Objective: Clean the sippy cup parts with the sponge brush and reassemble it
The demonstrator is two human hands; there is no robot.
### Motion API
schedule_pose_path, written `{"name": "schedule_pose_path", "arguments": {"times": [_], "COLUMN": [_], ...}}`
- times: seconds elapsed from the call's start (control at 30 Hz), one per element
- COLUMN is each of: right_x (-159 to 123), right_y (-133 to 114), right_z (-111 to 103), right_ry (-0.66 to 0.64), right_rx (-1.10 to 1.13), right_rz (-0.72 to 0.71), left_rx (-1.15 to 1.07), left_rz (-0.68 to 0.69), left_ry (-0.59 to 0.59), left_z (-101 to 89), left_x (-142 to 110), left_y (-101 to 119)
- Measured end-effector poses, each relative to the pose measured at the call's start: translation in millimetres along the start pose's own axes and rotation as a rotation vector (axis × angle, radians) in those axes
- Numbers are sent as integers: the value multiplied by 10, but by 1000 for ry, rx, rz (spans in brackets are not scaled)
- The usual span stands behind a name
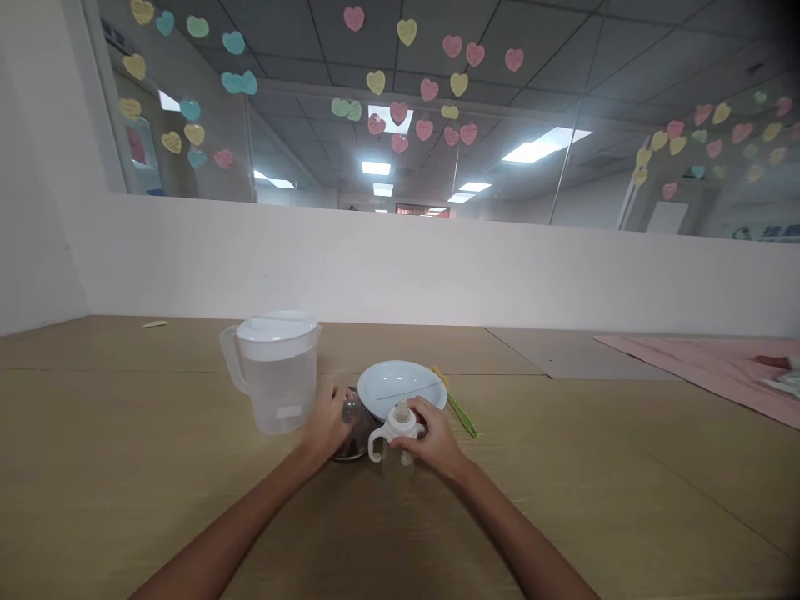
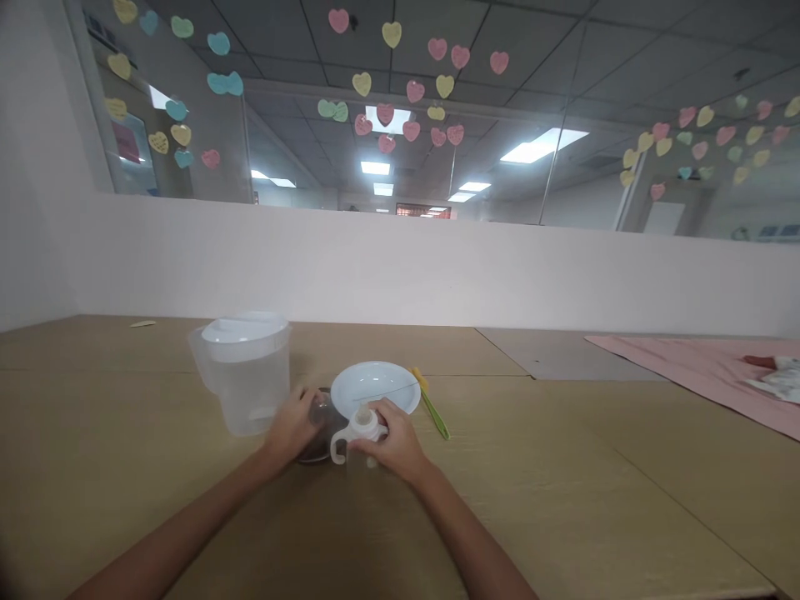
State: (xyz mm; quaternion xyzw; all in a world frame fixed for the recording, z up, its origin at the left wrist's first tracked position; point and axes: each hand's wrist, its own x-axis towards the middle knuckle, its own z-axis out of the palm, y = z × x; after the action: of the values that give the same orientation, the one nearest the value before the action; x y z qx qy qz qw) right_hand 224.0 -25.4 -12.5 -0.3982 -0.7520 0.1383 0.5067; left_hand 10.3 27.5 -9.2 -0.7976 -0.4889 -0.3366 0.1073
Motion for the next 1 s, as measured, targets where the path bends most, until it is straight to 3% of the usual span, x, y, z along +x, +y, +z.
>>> {"name": "schedule_pose_path", "arguments": {"times": [0.13,0.2,0.27,0.37,0.47,0.6,0.77,1.0], "right_x": [-7,-16,-24,-26,-19,-16,-31,-33], "right_y": [21,46,66,68,35,-10,3,24], "right_z": [33,63,86,90,76,99,140,110], "right_ry": [25,42,47,57,74,27,76,83], "right_rx": [1,6,12,-18,-52,-45,-70,-72], "right_rz": [21,40,67,96,104,107,142,126], "left_rx": [-135,-259,-379,-460,-494,-651,-950,-1058], "left_rz": [-7,-2,31,131,164,51,-69,-154], "left_ry": [264,398,460,417,414,466,499,126], "left_z": [-198,-323,-406,-424,-378,-330,-276,-264], "left_x": [73,71,24,-88,-154,-155,-159,-145], "left_y": [125,276,459,670,720,688,749,737]}}
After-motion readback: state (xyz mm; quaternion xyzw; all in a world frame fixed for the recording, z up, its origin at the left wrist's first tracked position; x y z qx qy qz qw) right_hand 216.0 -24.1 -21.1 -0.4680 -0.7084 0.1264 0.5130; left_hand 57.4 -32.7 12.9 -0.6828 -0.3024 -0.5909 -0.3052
